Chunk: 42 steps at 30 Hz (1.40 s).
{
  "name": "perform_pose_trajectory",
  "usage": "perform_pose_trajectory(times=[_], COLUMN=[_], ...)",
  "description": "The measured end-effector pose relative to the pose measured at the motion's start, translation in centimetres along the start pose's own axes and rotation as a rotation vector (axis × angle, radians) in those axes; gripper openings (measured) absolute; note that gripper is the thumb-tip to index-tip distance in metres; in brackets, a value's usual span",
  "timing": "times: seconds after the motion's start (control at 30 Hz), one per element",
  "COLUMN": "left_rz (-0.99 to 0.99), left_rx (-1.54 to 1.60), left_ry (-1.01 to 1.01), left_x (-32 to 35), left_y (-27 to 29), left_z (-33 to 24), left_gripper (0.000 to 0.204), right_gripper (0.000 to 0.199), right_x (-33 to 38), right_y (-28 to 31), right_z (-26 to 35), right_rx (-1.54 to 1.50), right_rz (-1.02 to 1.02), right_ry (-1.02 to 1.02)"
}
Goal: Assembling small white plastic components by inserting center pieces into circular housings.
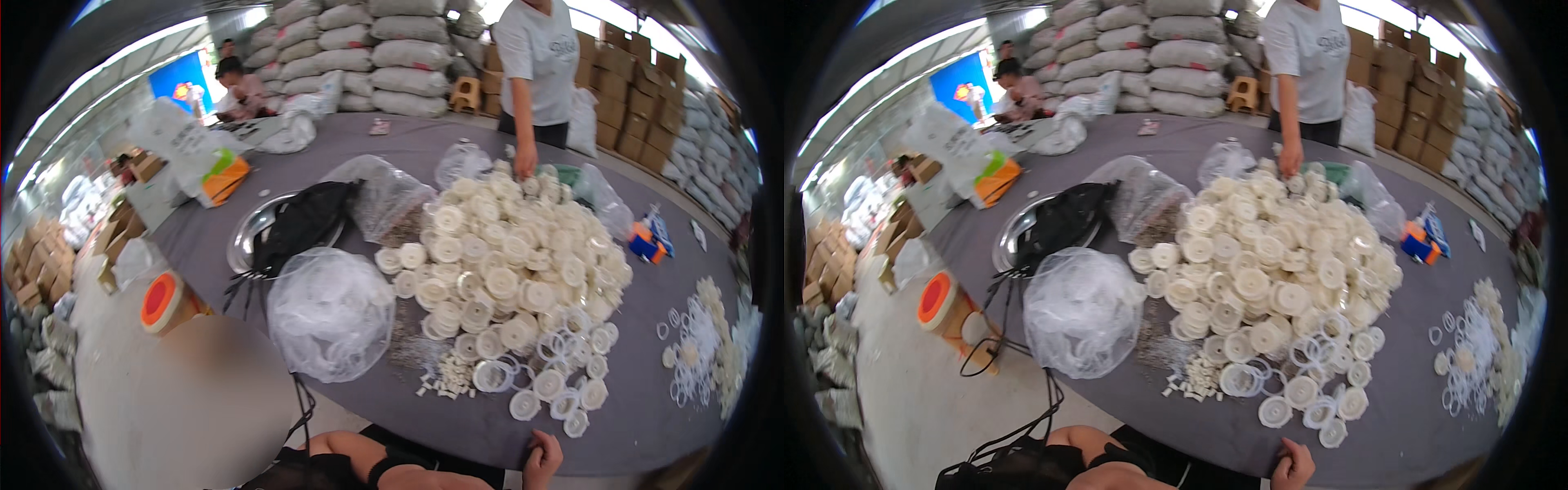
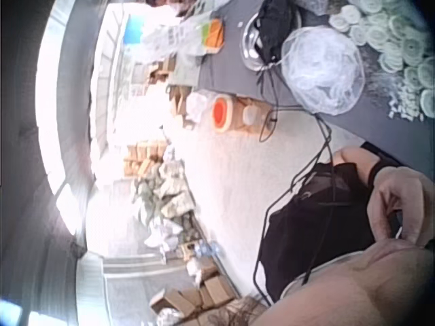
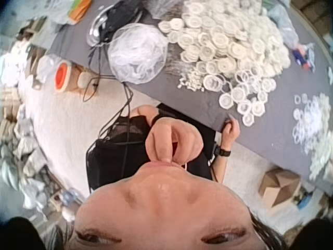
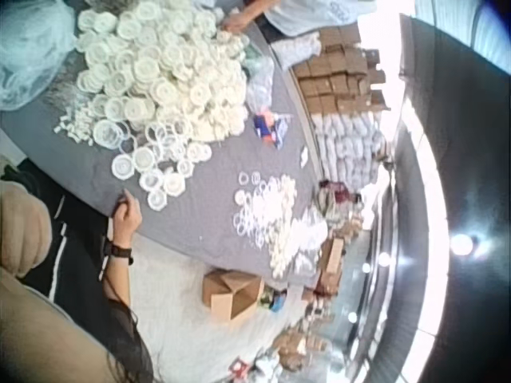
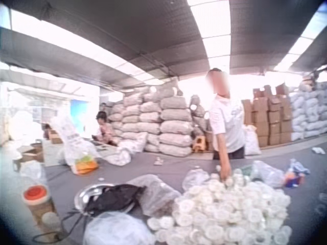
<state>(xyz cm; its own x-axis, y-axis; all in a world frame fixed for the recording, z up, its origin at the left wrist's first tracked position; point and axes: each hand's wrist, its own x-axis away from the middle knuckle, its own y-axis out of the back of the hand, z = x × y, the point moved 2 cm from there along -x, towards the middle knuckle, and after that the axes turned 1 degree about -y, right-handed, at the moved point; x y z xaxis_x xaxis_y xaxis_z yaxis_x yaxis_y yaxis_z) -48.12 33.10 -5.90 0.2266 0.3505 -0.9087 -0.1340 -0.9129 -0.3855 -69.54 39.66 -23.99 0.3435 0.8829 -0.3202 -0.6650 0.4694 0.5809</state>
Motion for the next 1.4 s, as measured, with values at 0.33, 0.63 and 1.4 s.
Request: perform_pose_trajectory(times=[0.33,0.63,1.4], left_rz=[0.013,0.118,-0.061], left_rx=[-0.155,-1.022,-1.502], left_ry=[-0.048,0.469,0.625], left_x=[-1.6,0.0,6.1], left_y=[0.3,5.2,14.7], left_z=[-1.1,0.0,3.6], left_gripper=[0.008,0.014,0.061], right_gripper=[0.034,0.056,0.038], right_x=[-0.8,-7.5,-11.4], right_y=[-0.6,-2.5,-4.4], right_z=[0.5,2.6,5.7], right_rx=[0.017,0.212,-0.285], right_rz=[0.045,-0.067,0.028], right_ry=[0.005,0.010,0.529])
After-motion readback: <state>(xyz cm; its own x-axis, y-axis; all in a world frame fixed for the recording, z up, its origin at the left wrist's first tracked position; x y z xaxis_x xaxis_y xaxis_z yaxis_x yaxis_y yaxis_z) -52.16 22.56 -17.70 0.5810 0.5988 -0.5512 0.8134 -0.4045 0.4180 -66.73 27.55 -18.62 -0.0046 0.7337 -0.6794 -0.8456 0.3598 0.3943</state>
